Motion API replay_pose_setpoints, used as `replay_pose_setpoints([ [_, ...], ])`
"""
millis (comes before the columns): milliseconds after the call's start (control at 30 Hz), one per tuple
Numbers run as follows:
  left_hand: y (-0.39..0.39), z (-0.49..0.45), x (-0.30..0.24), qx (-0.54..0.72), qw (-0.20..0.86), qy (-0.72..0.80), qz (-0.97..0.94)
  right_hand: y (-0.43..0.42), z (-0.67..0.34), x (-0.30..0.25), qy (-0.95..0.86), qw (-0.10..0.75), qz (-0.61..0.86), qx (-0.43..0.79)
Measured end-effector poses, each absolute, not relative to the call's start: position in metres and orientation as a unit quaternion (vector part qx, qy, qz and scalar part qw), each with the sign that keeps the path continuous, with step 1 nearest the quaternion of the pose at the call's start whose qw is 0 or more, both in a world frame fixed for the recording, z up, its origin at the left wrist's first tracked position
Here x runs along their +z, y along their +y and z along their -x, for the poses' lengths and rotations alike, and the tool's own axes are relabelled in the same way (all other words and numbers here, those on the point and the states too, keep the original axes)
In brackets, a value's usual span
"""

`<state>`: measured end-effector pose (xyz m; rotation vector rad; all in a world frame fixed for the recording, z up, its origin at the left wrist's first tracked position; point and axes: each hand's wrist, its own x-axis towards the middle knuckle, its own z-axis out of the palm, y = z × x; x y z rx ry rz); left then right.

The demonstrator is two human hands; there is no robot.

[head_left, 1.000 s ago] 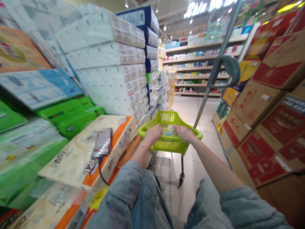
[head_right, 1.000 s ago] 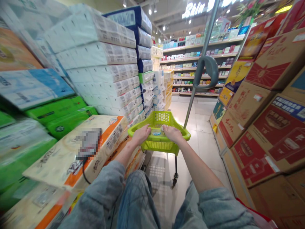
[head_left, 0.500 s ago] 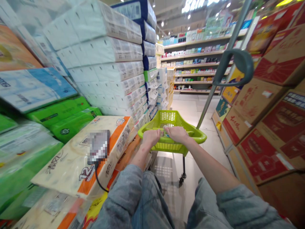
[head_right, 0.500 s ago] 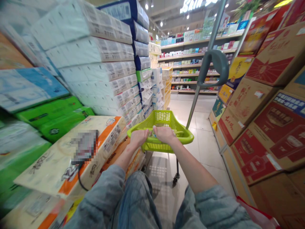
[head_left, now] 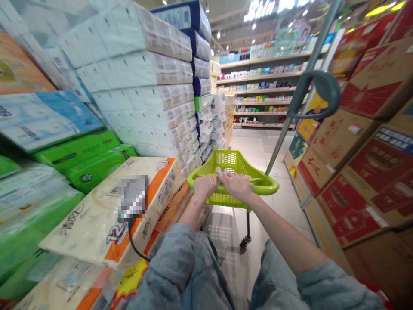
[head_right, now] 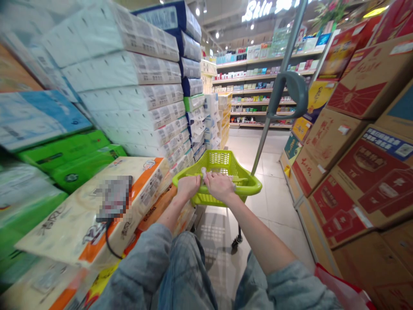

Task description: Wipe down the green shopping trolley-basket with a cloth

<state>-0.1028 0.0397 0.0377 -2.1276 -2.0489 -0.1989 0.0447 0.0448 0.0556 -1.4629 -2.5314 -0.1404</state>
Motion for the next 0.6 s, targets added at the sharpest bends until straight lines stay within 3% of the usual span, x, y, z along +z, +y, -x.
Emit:
replay_pose_setpoints([
  [333,0.042,0.123,0.045,-0.038,0.098,-0.648,0.754,0.081,-0.051,0.064,-0.837,0.025,0.546,0.005],
  [600,0.052,0.146,0.033,-0.029,0.165,-0.615,0.77,0.088,-0.056,0.065,-0.816,0.034,0.575,0.046],
])
